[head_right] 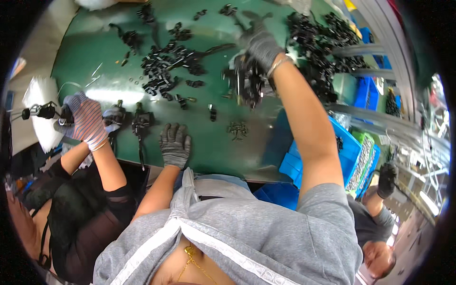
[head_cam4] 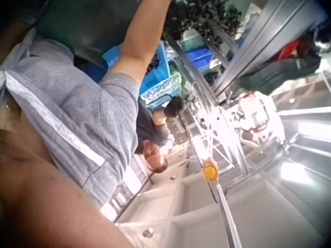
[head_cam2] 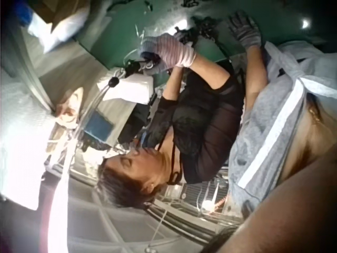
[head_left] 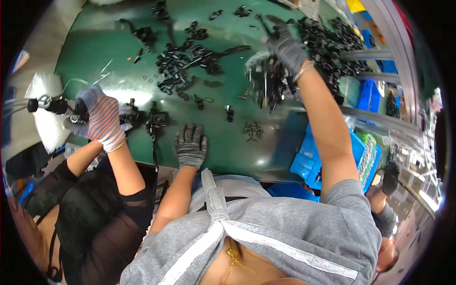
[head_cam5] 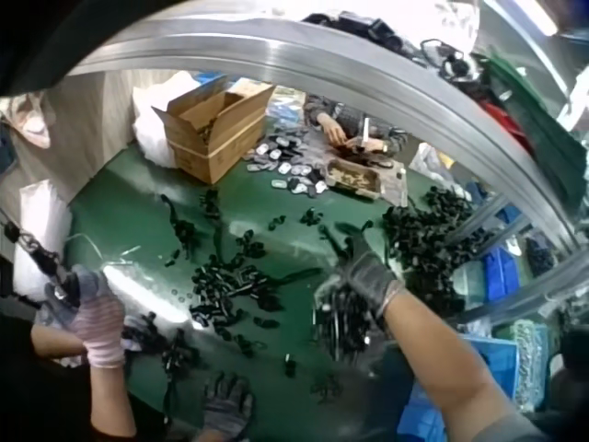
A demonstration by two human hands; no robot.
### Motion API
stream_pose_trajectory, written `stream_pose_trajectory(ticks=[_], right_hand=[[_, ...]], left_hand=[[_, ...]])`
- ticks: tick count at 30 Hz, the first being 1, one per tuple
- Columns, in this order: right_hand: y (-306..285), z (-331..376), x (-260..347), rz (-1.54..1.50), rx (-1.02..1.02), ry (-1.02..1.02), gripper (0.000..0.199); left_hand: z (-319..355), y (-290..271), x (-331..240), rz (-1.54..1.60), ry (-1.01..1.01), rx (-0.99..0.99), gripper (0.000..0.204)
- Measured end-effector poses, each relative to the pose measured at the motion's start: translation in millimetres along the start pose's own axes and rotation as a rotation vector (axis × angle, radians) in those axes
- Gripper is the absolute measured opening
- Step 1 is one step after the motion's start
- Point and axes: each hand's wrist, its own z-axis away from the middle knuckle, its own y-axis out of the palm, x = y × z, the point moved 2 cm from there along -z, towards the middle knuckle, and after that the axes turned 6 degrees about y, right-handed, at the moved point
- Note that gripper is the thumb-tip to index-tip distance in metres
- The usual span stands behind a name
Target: Manually assemble and bag small black plastic components at a workstation.
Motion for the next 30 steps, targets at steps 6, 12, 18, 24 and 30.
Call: stream_pose_trajectory(ticks=[6,12,18,24,30], right_hand=[[17,157,11,0.961,0.315,-0.873,0.038],[94,240,-7,1.047,1.212,-0.831,0.033],[160,256,-38,1.269,1.346,-1.011,0.029],[199,270,-59,1.29,1.087,-1.123,0.028],[173,246,-41,0.903,1.122,-1.03,0.028]], left_hand=[[7,-3,7,0.021,-0.011,-0.023,0.04],[3,1,34,0.986,-0.35,-0.092,0.043],[18,-2,27,1.516,-0.646,0.375,0.059],[20,10,-5,1.905,-0.686,0.356,0.065],[-1,-1,-5,1.54,-0.852,-0.147,0.084]])
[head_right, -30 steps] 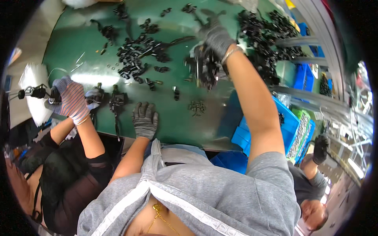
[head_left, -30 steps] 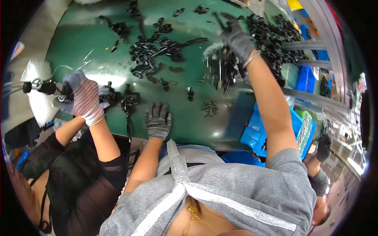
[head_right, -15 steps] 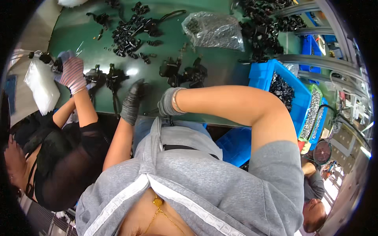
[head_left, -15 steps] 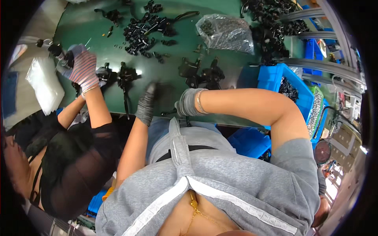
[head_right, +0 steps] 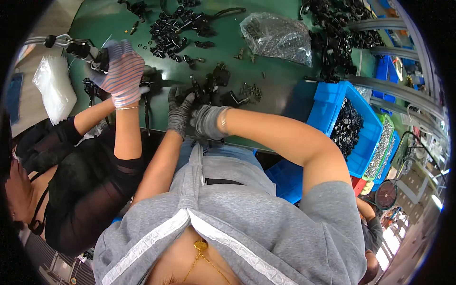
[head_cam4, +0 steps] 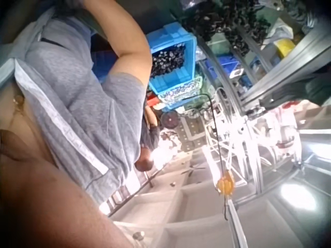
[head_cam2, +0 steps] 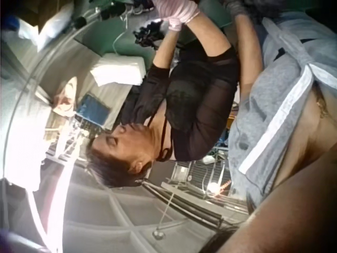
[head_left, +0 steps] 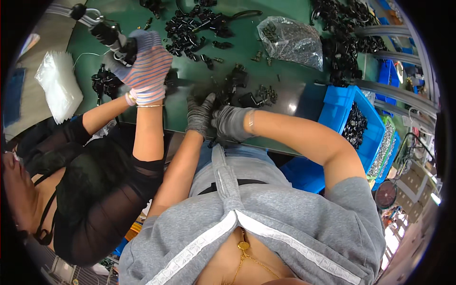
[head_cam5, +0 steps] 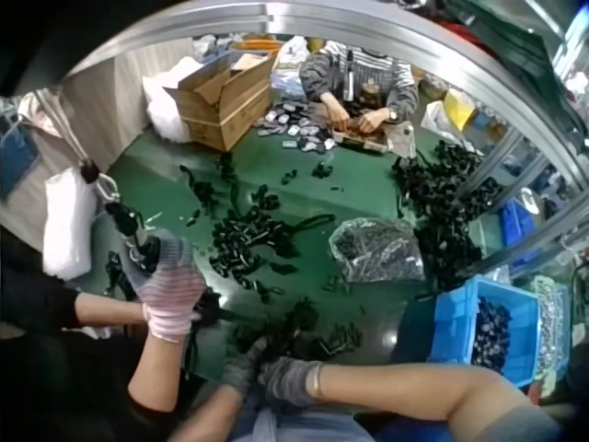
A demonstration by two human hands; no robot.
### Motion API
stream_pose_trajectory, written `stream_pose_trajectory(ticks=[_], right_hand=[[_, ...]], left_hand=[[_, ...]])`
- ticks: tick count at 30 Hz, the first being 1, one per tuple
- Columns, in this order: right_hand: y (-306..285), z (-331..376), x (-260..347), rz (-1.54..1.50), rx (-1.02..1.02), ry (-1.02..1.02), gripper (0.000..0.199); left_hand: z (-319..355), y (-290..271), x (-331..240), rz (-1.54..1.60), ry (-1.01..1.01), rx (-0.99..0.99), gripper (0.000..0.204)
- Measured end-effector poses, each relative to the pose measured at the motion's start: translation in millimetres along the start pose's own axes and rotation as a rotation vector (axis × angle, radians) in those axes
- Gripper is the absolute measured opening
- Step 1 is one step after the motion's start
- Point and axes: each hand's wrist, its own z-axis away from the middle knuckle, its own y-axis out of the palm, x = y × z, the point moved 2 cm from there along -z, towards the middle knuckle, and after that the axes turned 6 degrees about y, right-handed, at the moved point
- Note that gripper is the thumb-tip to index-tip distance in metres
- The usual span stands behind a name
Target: Manually assemble and bag small black plastic components at a workstation.
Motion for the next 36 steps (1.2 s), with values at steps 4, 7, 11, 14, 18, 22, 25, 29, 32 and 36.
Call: stream_pose_trajectory(ticks=[4,7,11,14,18,22,25,29,32,36], right_hand=[[-54,42,-75,-0.269,-0.476,0.278,0.027],[-56,53,-194,0.085,-0.422,0.927,0.031],[-53,39,-270,0.211,-0.324,1.061,0.036],[-61,25,-277,0.088,-0.194,1.128,0.042],[-27,43,-281,-0.162,-0.317,1.095,0.048],[-45,74,-174,-0.507,-0.537,1.17,0.042],[-6,87,-112,-0.807,-0.652,1.167,0.041],[11,69,-23,-0.725,-0.597,1.122,0.041],[15,56,5,-0.805,-0.51,1.135,0.042],[34,47,20,-0.755,-0.444,1.182,0.041]], left_hand=[[-12,-7,3,-0.328,0.157,0.076,0.064],[-13,1,-24,-0.699,0.324,0.118,0.057],[-21,-5,-45,-0.723,0.472,0.06,0.055],[-12,-17,-32,-0.53,0.287,0.087,0.054],[-6,-28,-6,-0.433,0.178,0.139,0.054],[9,-29,-22,-0.397,0.282,0.025,0.046],[13,-39,-32,-0.64,0.394,-0.069,0.046],[7,-49,-30,-0.731,0.287,-0.095,0.051],[6,-46,-34,-0.868,0.289,-0.1,0.053],[5,-42,-25,-0.826,0.421,0.029,0.056]])
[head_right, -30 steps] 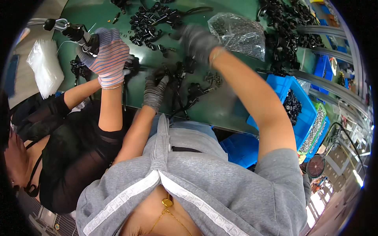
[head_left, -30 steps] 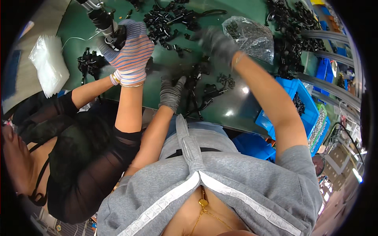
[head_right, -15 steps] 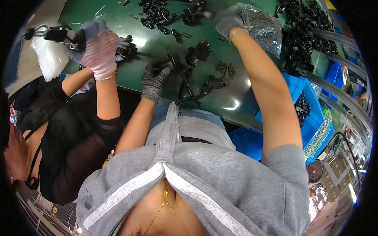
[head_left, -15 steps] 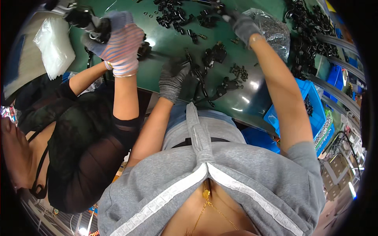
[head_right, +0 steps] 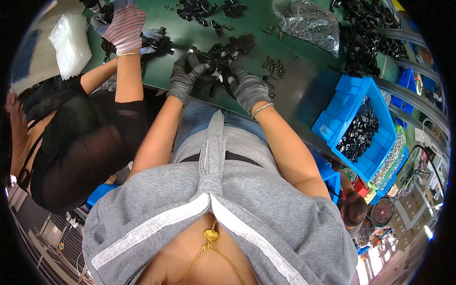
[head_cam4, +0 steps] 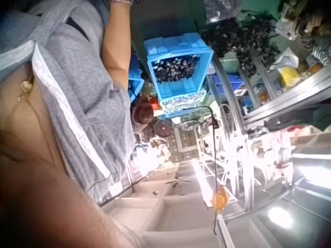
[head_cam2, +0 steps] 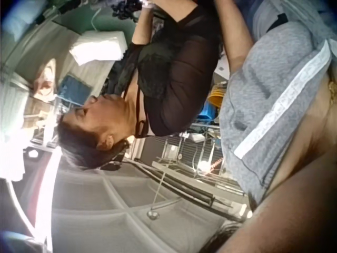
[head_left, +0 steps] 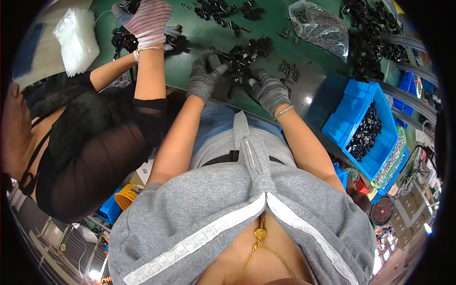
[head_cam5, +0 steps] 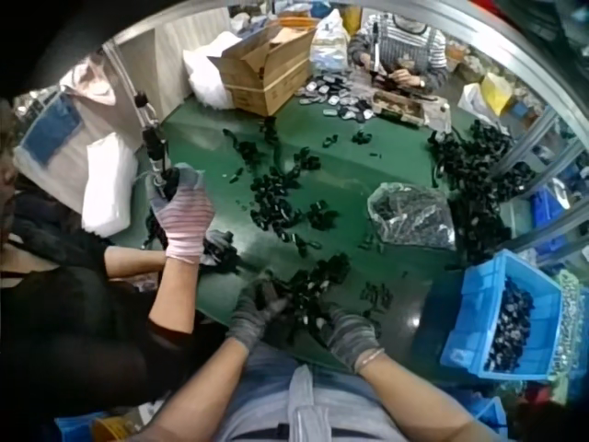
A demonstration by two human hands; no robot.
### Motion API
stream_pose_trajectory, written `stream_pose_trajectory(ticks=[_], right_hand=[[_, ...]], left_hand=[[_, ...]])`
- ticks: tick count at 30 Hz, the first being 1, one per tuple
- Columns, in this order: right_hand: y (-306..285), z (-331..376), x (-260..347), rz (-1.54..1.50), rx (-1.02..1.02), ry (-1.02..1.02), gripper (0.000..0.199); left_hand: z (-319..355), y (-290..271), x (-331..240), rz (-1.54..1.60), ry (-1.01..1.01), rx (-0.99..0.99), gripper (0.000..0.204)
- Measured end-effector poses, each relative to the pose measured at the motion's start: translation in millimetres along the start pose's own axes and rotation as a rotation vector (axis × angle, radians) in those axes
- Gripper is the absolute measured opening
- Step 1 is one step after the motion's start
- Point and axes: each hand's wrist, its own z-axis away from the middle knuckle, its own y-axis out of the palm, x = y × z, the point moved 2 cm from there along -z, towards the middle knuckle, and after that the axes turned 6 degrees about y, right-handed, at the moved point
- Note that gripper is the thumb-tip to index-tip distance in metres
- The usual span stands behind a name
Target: Manually assemble and bag small black plastic components at a workstation.
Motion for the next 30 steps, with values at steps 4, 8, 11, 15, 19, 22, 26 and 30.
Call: stream_pose_trajectory(ticks=[4,8,11,15,19,22,26,30], right_hand=[[17,-10,6,0.075,0.044,0.048,0.04],[18,-22,8,0.03,-0.068,-0.024,0.041],[13,-22,7,0.031,0.019,-0.005,0.045],[11,-15,10,0.047,0.102,-0.119,0.05],[20,-24,14,0.371,0.038,-0.126,0.051],[23,-34,17,0.48,0.043,-0.112,0.047],[27,-35,18,0.389,0.021,-0.155,0.042],[34,-62,25,0.519,-0.133,-0.334,0.038]], left_hand=[[2,9,26,0.211,-0.052,0.051,0.061],[-9,6,31,0.195,0.022,0.091,0.059],[-11,-4,11,0.168,0.022,0.088,0.056],[-7,-36,16,0.111,-0.103,-0.007,0.055],[2,-56,31,0.341,-0.078,-0.151,0.055],[3,-71,59,0.11,-0.111,-0.084,0.056],[14,-77,77,0.108,-0.153,-0.056,0.063],[17,-76,69,0.093,-0.089,-0.057,0.061]])
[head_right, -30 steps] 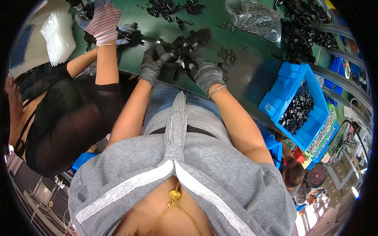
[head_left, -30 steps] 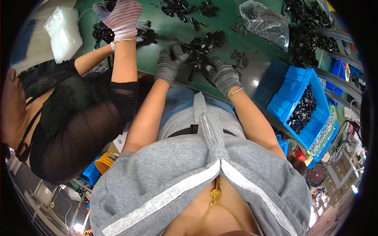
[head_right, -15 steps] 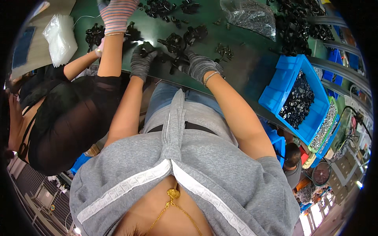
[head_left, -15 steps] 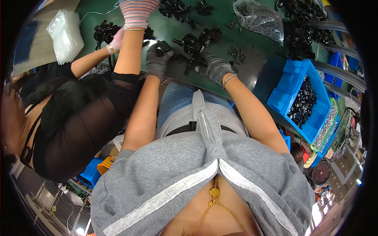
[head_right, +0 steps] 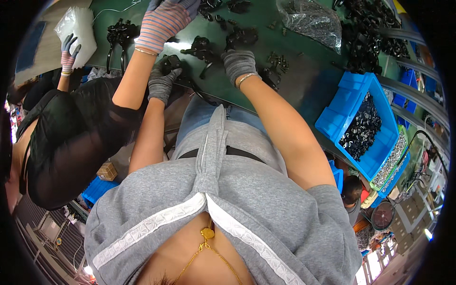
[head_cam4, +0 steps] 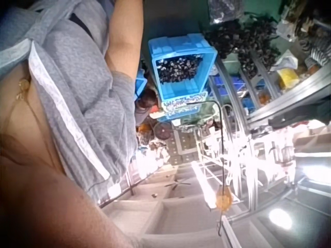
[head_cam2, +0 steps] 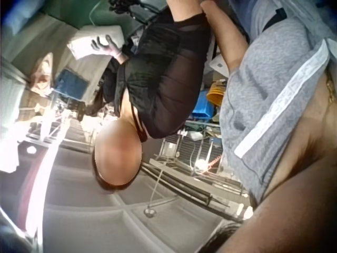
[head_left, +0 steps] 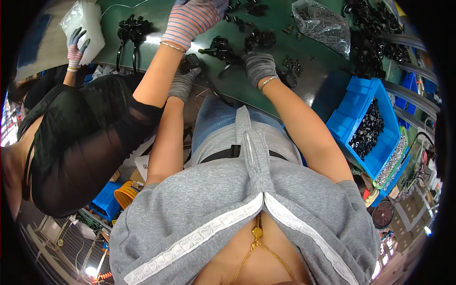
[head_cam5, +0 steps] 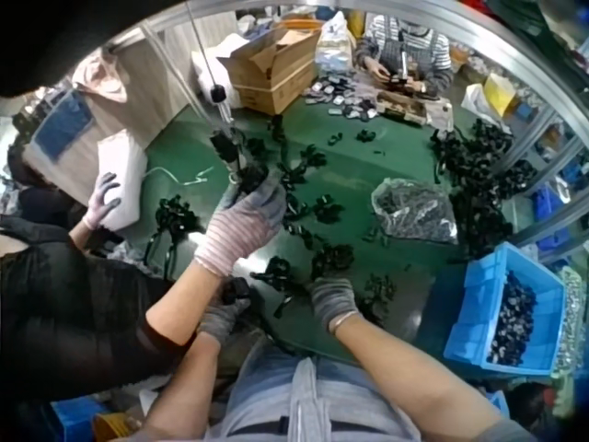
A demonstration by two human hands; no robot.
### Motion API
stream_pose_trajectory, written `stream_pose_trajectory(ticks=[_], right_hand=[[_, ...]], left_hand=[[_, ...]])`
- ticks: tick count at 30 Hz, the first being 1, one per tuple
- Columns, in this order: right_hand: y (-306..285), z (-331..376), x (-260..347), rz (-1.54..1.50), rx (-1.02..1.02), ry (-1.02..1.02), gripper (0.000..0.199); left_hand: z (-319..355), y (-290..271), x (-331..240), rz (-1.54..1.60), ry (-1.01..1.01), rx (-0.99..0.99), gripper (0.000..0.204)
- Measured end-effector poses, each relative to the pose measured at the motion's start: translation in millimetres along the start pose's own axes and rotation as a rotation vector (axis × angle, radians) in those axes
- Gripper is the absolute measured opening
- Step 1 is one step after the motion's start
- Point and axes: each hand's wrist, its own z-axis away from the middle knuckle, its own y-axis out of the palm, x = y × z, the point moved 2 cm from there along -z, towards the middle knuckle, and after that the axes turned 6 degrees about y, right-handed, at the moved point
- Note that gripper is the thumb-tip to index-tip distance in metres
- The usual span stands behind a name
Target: Manually assemble and bag small black plastic components at a workstation.
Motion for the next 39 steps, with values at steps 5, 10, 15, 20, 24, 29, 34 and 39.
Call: stream_pose_trajectory(ticks=[5,10,15,20,24,29,34,39], right_hand=[[2,-19,7,0.09,-0.093,-0.085,0.031],[2,-2,6,-0.138,-0.047,-0.023,0.033],[9,4,-1,-0.065,0.1,0.031,0.034],[0,1,-9,-0.453,0.122,-0.015,0.047],[5,1,-19,-0.535,0.099,0.117,0.05],[-15,23,-9,-0.677,0.189,0.198,0.049],[2,40,4,-0.236,-0.174,0.225,0.048],[-14,31,31,-0.161,0.003,-0.052,0.052]], left_hand=[[5,12,-81,-0.587,0.181,0.111,0.049],[-14,23,-71,-0.424,0.167,0.217,0.05],[-10,31,-74,-0.485,0.317,0.011,0.059],[-12,38,-12,-0.189,0.198,-0.142,0.052],[-9,42,-40,-0.279,0.236,-0.085,0.044],[-32,43,-34,-0.249,0.24,-0.07,0.043],[-36,65,-84,0.037,0.158,0.002,0.051],[-32,72,-99,-0.658,0.221,-0.033,0.061]])
